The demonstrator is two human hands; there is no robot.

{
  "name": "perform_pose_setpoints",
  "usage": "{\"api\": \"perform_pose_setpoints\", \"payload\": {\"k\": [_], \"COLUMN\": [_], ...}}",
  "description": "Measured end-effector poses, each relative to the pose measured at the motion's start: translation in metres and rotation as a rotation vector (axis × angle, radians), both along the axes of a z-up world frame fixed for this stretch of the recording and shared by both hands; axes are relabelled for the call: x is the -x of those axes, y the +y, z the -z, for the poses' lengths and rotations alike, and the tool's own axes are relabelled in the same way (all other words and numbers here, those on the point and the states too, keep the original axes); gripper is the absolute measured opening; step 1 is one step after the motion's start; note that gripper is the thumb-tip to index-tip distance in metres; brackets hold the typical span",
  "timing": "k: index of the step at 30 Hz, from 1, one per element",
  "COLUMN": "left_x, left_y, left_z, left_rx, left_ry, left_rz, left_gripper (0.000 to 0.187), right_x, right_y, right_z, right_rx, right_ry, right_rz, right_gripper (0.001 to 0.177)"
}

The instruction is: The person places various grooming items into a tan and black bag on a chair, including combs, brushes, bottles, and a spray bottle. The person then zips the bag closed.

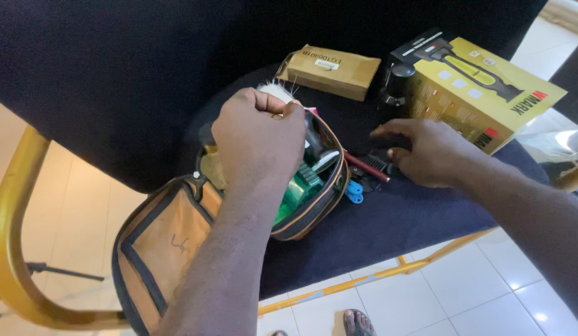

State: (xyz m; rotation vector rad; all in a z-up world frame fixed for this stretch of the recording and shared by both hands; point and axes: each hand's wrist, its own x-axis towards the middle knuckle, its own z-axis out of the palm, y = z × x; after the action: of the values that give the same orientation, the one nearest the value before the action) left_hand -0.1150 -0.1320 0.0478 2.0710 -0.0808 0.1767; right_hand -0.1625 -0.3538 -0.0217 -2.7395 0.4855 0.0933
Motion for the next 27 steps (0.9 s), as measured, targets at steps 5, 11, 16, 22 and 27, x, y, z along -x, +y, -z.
{"api": "perform_pose_setpoints", "payload": {"k": [5, 11, 16, 22, 27], "left_x": [0.009, 0.008, -0.003, -0.015, -0.017], "left_y": [0.01, 0.033, 0.044, 0.045, 0.046], "left_z": [0.005, 0.004, 0.004, 0.003, -0.005], "left_rx": [-0.033, -0.006, 0.024, 0.013, -0.13], "left_ry": [-0.033, 0.0, -0.024, 0.073, 0.02], "left_rz": [-0.121, -0.264, -0.288, -0.236, -0.066], "left_gripper": [0.013, 0.015, 0.014, 0.014, 0.013], "right_x": [-0.027, -0.035, -0.034, -0.035, -0.039], "right_y": [0.007, 0.019, 0.026, 0.05, 0.09], "right_z": [0.004, -0.001, -0.02, -0.06, -0.083], "right_rx": [0.035, 0.072, 0.012, -0.282, -0.258], "right_ry": [0.117, 0.085, -0.165, -0.384, -0.353], "right_rz": [-0.037, 0.027, 0.032, 0.094, 0.021], "right_gripper": [0.048, 0.04, 0.04, 0.031, 0.025]}}
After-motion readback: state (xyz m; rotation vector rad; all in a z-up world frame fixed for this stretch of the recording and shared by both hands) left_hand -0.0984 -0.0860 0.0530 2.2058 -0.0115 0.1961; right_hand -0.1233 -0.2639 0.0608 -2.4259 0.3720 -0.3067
